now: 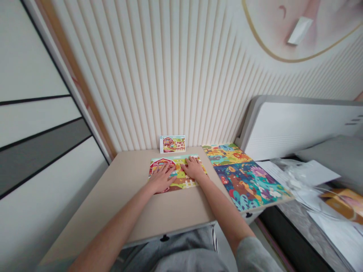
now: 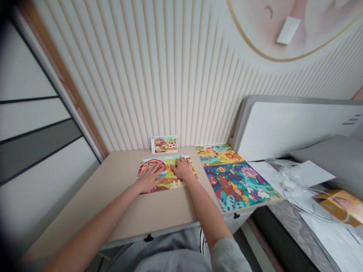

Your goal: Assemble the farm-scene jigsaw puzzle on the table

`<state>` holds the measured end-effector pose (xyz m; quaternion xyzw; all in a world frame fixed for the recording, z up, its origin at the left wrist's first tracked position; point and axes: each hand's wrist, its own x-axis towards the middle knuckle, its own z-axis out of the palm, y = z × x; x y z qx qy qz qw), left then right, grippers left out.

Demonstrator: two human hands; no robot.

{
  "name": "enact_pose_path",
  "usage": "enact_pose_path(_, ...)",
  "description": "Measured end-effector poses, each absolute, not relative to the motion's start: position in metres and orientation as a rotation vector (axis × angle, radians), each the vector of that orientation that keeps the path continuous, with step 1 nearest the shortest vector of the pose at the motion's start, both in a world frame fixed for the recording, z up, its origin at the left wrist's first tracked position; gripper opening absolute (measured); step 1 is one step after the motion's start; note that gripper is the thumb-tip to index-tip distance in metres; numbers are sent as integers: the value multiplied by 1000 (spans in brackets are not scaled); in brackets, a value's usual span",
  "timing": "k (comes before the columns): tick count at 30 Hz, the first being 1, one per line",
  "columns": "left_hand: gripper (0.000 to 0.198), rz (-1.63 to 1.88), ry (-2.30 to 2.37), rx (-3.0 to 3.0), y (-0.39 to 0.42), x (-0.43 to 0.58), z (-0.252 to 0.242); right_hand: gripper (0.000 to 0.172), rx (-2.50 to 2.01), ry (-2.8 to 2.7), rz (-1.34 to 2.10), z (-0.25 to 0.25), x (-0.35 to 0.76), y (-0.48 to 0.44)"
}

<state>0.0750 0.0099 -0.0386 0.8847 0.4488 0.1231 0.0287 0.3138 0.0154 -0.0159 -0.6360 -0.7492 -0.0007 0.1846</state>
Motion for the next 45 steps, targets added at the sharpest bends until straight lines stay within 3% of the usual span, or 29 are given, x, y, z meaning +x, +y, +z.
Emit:
enact_pose_path(5, 57, 533, 1141, 2782, 4, 73, -36, 47, -1460, -2296, 45, -8, 318, 5)
enact_pose_path(11, 51, 522, 942, 2756, 2, 54, -25, 47, -1198, -2504, 85, -1, 320, -1)
enact_pose_path(20, 65, 252, 1043, 2864, 7, -4, -28, 69, -1425, -2551, 256, -9, 349, -10)
enact_pose_path(40, 63, 422, 1028, 2859, 59, 52, -31, 65, -1438, -2488, 307, 0, 398, 45)
enact_pose_path(45, 53, 712, 1267, 2708, 87, 57, -25, 64, -1431, -2485, 306, -1, 398, 45)
